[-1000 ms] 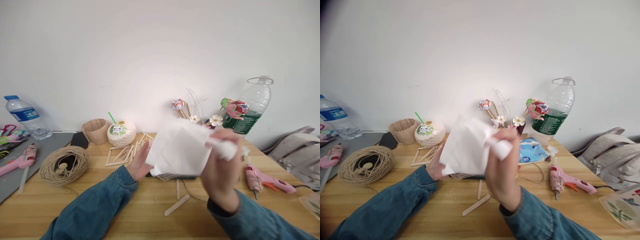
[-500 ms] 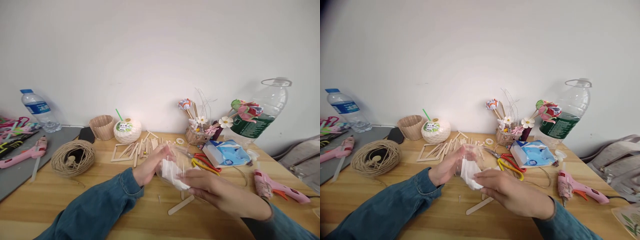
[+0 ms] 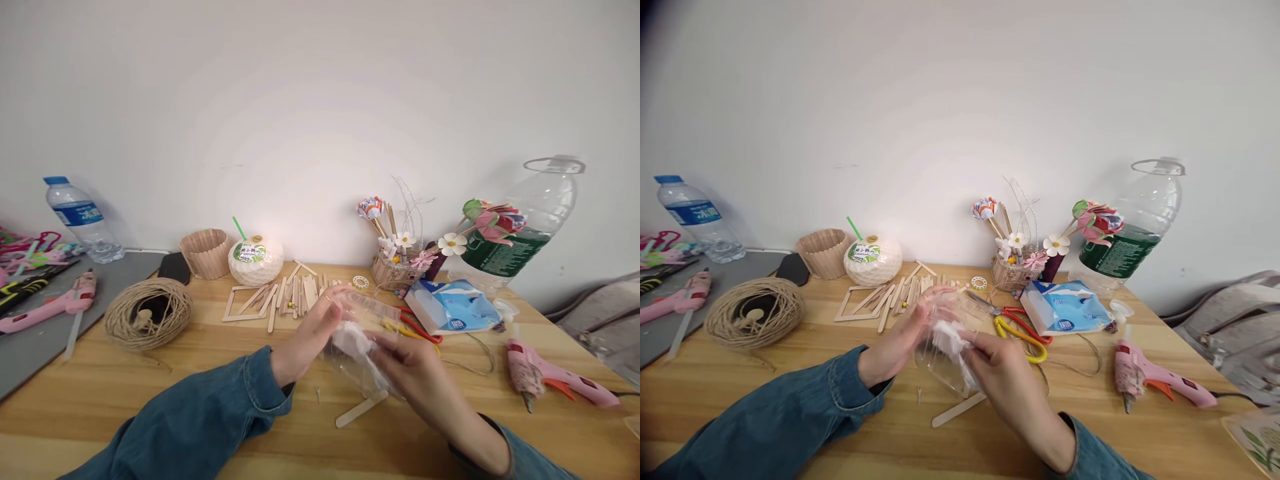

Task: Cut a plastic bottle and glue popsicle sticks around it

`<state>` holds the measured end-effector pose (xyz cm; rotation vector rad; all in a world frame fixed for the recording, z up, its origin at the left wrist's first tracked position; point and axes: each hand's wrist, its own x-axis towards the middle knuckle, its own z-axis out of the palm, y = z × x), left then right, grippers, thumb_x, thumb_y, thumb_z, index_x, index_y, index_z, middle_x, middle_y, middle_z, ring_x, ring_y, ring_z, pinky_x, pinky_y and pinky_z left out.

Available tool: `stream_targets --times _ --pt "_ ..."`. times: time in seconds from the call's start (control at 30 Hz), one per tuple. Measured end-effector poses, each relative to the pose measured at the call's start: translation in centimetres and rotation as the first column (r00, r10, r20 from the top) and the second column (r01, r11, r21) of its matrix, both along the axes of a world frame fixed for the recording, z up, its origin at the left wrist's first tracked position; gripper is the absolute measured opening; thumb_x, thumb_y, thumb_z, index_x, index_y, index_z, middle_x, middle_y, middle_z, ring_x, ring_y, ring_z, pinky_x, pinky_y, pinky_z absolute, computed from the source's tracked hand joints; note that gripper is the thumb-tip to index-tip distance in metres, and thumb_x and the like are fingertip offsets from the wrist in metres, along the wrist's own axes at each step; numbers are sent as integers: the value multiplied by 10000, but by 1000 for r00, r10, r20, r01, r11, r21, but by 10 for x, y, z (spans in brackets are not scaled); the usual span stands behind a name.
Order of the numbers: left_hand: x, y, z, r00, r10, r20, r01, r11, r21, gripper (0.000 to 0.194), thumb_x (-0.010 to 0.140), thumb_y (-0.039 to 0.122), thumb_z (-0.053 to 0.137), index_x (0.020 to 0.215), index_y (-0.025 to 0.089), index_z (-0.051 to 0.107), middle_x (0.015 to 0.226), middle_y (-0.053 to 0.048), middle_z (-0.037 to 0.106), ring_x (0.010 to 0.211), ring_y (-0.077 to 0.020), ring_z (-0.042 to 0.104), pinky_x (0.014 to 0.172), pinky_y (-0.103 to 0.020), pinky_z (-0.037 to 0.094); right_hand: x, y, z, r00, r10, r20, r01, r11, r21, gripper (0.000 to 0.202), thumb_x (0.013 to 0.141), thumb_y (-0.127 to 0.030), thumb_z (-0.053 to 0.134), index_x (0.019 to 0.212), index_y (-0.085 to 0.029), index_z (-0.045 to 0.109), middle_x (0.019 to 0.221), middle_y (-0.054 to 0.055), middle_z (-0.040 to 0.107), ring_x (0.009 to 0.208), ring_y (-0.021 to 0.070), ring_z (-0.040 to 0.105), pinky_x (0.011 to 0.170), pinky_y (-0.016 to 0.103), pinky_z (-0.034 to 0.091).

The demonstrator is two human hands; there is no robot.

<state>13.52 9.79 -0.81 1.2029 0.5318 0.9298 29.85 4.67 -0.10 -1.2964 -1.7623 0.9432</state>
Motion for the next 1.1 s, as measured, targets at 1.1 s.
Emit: stream_targets --times 1.1 --pt "6 -13 -7 977 183 -109 -57 715 697 870 459 486 796 1157 242 337 1049 -60 390 1021 -278 461 914 -476 399 -4 13 0 949 210 -234 -153 959 240 89 662 -204 685 627 -286 680 666 35 677 632 206 611 616 364 518"
